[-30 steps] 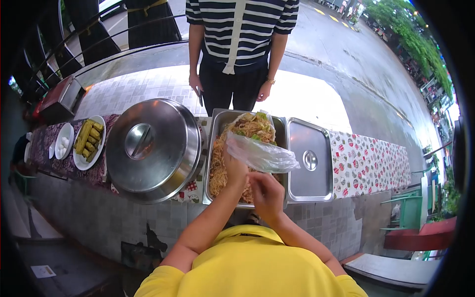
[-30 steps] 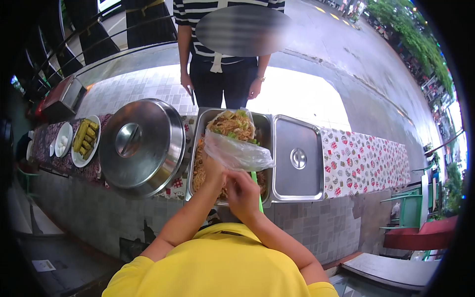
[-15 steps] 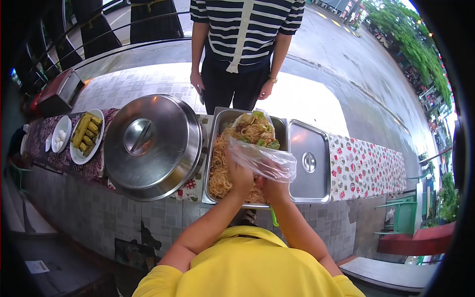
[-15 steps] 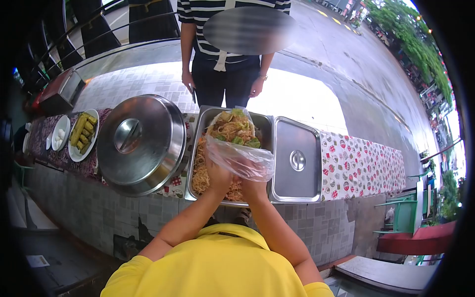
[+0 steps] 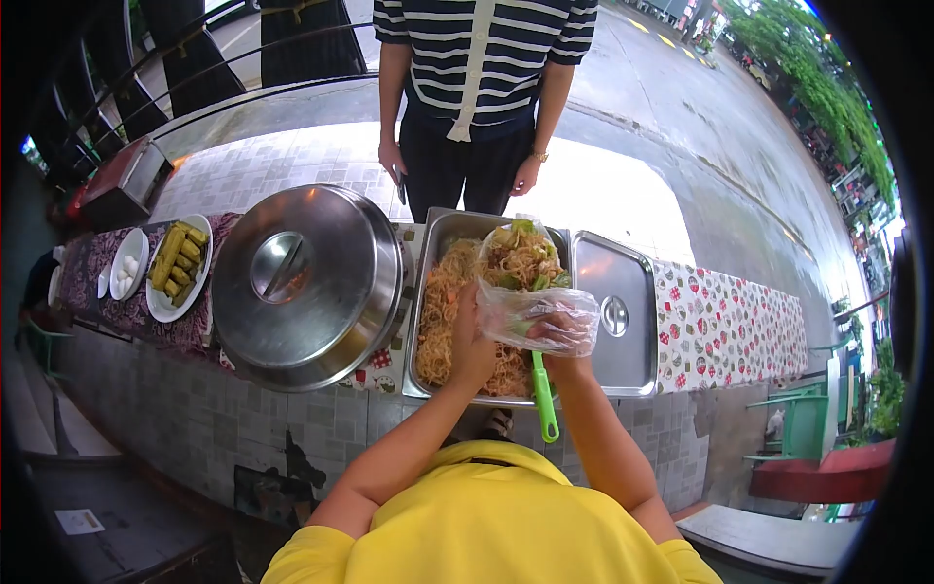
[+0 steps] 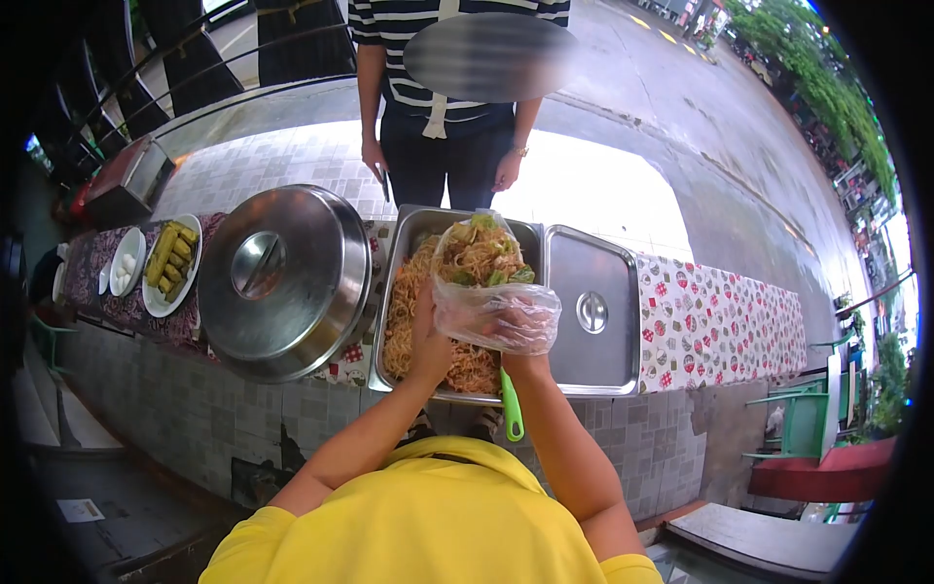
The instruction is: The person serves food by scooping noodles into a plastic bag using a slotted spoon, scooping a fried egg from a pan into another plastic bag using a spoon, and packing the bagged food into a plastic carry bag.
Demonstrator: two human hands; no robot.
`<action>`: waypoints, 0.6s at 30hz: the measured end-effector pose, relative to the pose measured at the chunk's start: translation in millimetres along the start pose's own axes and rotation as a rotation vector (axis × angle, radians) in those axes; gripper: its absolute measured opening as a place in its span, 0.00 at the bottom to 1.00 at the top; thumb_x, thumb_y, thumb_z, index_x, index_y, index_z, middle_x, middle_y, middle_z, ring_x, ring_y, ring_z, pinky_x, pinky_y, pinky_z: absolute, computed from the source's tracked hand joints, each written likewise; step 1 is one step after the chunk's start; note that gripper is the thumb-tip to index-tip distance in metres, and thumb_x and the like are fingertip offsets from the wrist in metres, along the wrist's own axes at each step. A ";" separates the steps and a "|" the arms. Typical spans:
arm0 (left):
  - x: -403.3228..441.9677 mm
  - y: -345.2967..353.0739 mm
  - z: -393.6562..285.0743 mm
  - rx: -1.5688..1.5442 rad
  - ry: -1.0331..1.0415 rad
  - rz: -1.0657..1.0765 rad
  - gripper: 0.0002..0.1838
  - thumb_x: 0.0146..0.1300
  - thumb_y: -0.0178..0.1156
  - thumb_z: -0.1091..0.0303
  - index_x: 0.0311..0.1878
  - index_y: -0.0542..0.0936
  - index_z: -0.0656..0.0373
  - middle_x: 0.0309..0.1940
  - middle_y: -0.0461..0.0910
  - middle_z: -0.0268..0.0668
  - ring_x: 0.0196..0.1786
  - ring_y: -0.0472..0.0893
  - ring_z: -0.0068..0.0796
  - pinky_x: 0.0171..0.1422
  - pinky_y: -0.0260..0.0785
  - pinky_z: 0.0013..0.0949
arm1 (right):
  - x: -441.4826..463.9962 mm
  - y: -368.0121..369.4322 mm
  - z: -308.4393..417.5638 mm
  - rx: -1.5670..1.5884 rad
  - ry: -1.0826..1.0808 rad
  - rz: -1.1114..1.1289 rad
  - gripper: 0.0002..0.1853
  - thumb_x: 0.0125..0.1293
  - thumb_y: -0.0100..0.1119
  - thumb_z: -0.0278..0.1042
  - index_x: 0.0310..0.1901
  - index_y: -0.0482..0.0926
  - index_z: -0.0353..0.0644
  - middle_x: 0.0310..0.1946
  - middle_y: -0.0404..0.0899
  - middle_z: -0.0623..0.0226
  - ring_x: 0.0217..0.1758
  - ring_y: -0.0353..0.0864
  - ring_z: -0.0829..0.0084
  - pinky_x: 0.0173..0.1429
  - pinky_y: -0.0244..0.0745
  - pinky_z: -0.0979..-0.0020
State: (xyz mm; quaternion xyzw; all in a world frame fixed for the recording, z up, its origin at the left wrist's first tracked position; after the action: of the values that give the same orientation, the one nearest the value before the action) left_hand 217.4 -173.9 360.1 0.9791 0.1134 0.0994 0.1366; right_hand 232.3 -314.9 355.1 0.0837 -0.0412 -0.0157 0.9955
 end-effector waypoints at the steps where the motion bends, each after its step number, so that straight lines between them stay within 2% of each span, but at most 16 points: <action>1: -1.1 -0.9 0.8 -0.056 -0.011 0.002 0.21 0.66 0.51 0.71 0.61 0.61 0.61 0.50 0.70 0.40 0.51 0.73 0.29 0.56 0.65 0.30 | 1.3 -1.9 -0.7 -0.031 0.005 -0.008 0.11 0.62 0.56 0.29 0.45 0.73 0.36 0.32 0.78 0.64 0.27 0.78 0.77 0.29 0.77 0.77; 2: -1.8 -1.8 -1.9 -0.110 -0.023 0.004 0.20 0.65 0.52 0.72 0.59 0.63 0.61 0.49 0.70 0.39 0.48 0.75 0.28 0.52 0.68 0.29 | 1.8 5.2 14.4 0.111 0.132 -0.039 0.10 0.62 0.57 0.31 0.44 0.74 0.37 0.33 0.77 0.65 0.29 0.77 0.77 0.30 0.76 0.76; 3: -3.6 -4.5 -3.9 -0.110 -0.131 -0.016 0.17 0.65 0.52 0.73 0.56 0.63 0.61 0.47 0.70 0.39 0.45 0.76 0.28 0.48 0.70 0.28 | 1.9 9.4 21.4 0.253 0.259 -0.070 0.10 0.63 0.58 0.33 0.42 0.75 0.38 0.35 0.77 0.66 0.30 0.76 0.78 0.32 0.76 0.76; 5: -6.3 -8.3 -9.3 -0.111 -0.347 -0.057 0.12 0.65 0.51 0.75 0.49 0.65 0.61 0.43 0.71 0.37 0.38 0.79 0.27 0.39 0.75 0.27 | 4.8 8.8 15.2 0.255 0.248 -0.087 0.09 0.64 0.56 0.33 0.40 0.74 0.37 0.33 0.77 0.65 0.27 0.76 0.78 0.29 0.76 0.76; 8: 2.4 -7.3 -7.1 -0.261 -0.385 -0.244 0.08 0.64 0.50 0.78 0.43 0.64 0.60 0.38 0.71 0.36 0.30 0.80 0.27 0.30 0.78 0.27 | 3.9 13.1 25.7 0.141 0.298 -0.077 0.10 0.64 0.56 0.33 0.41 0.73 0.35 0.29 0.77 0.63 0.21 0.76 0.76 0.23 0.76 0.75; 11: 11.4 -15.7 -4.8 -0.303 -0.352 -0.325 0.08 0.64 0.50 0.80 0.42 0.63 0.59 0.37 0.73 0.37 0.34 0.80 0.29 0.36 0.81 0.30 | 1.1 21.8 32.9 0.053 0.339 -0.090 0.09 0.64 0.55 0.32 0.40 0.72 0.34 0.27 0.76 0.62 0.17 0.75 0.75 0.20 0.75 0.75; 14: 11.2 -17.9 -0.5 -0.359 -0.370 -0.352 0.08 0.63 0.52 0.77 0.43 0.65 0.59 0.37 0.75 0.37 0.37 0.81 0.30 0.38 0.81 0.31 | 0.3 21.4 30.7 0.043 0.348 -0.091 0.07 0.64 0.55 0.30 0.37 0.73 0.34 0.24 0.76 0.62 0.15 0.74 0.76 0.19 0.75 0.75; 18: 10.4 -18.1 -3.5 -0.481 -0.416 -0.295 0.09 0.63 0.54 0.77 0.44 0.67 0.58 0.39 0.76 0.37 0.43 0.80 0.30 0.47 0.79 0.33 | 1.7 18.8 28.1 0.049 0.342 -0.063 0.07 0.64 0.55 0.30 0.34 0.74 0.34 0.21 0.76 0.62 0.14 0.74 0.76 0.18 0.75 0.75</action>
State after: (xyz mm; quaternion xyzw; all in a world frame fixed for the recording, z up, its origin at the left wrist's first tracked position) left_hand 223.0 -153.5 359.8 0.8911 0.1970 -0.0991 0.3967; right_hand 232.1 -301.1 386.0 0.1107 0.1313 -0.0315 0.9846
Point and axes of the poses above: each hand's wrist, its own x-axis towards the middle knuckle, its own y-axis out of the palm, z = x × y, the point moved 1 cm from there along x, towards the middle knuckle
